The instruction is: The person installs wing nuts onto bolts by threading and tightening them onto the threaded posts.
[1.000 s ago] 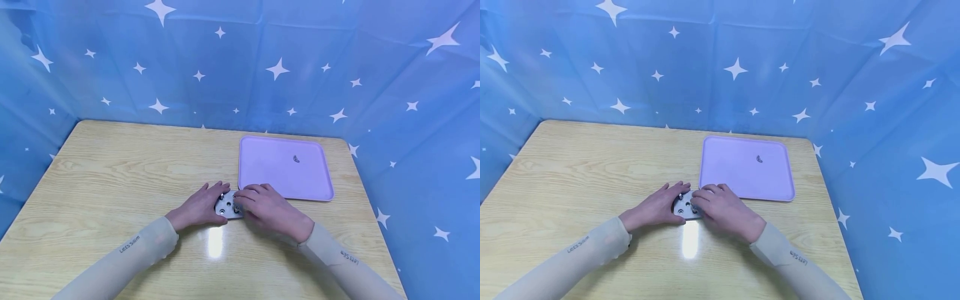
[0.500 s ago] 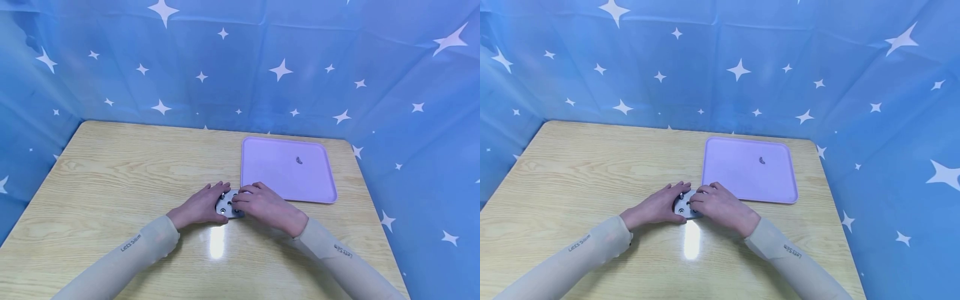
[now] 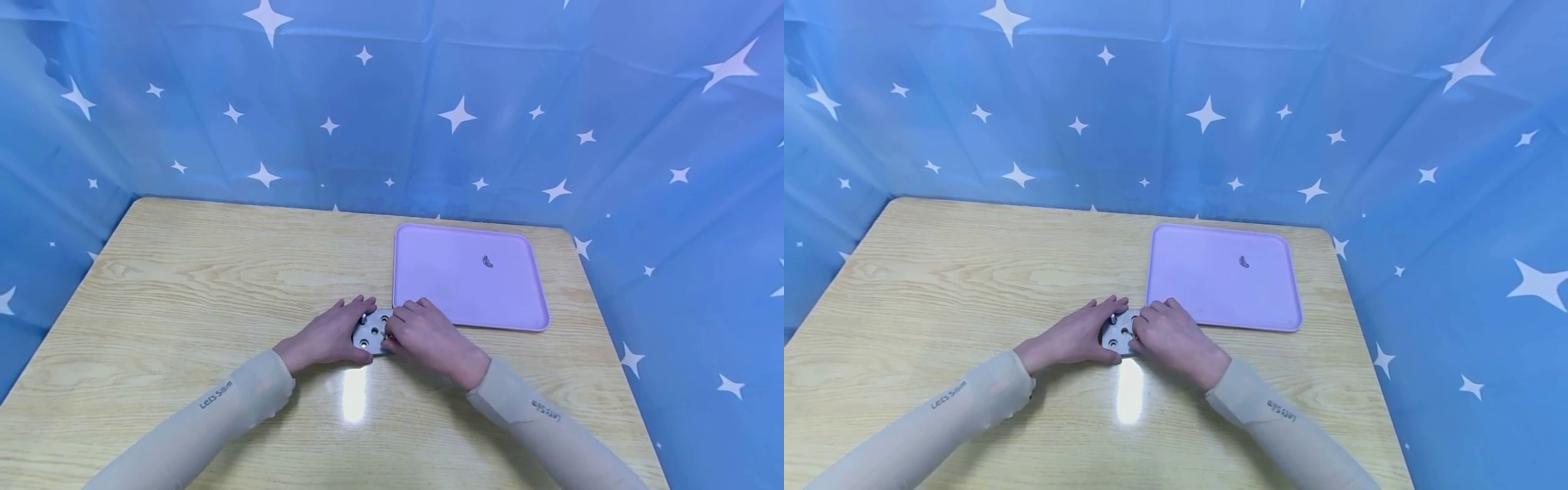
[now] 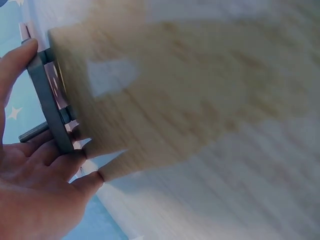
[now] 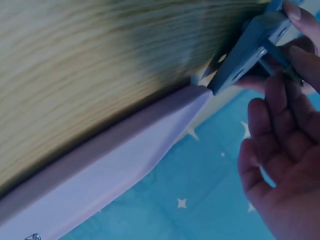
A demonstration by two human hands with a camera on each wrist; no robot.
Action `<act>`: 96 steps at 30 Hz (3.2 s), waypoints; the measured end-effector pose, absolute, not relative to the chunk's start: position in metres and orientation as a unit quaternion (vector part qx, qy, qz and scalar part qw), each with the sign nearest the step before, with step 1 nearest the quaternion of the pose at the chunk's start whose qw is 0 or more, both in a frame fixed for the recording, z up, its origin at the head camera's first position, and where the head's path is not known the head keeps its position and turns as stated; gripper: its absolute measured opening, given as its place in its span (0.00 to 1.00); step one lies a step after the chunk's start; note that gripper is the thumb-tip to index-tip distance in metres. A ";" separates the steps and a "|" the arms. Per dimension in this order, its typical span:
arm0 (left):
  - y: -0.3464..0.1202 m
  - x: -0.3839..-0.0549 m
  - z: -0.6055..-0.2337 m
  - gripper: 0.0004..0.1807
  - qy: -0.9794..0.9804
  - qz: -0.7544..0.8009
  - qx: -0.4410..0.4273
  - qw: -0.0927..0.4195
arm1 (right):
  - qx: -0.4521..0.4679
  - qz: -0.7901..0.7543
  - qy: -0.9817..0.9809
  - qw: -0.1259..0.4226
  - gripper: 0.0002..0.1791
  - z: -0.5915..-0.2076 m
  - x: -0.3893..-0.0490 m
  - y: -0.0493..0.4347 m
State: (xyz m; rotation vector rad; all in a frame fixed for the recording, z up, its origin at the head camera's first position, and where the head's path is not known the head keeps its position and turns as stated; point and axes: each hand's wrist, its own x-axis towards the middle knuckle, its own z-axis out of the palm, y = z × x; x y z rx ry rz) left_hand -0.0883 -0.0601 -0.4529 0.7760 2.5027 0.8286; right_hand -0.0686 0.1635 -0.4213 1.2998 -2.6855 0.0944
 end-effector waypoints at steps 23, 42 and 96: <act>-0.059 -0.091 -0.451 0.53 0.894 0.287 0.276 0.205 | 0.485 0.010 -0.875 -0.001 0.27 -0.397 -0.070 0.178; -0.060 -0.088 -0.450 0.54 0.895 0.287 0.275 0.200 | 0.468 0.018 -0.878 0.096 0.11 -0.415 -0.068 0.164; -0.057 -0.088 -0.451 0.55 0.893 0.291 0.273 0.208 | 0.300 0.030 -0.942 0.146 0.18 -0.438 -0.052 0.147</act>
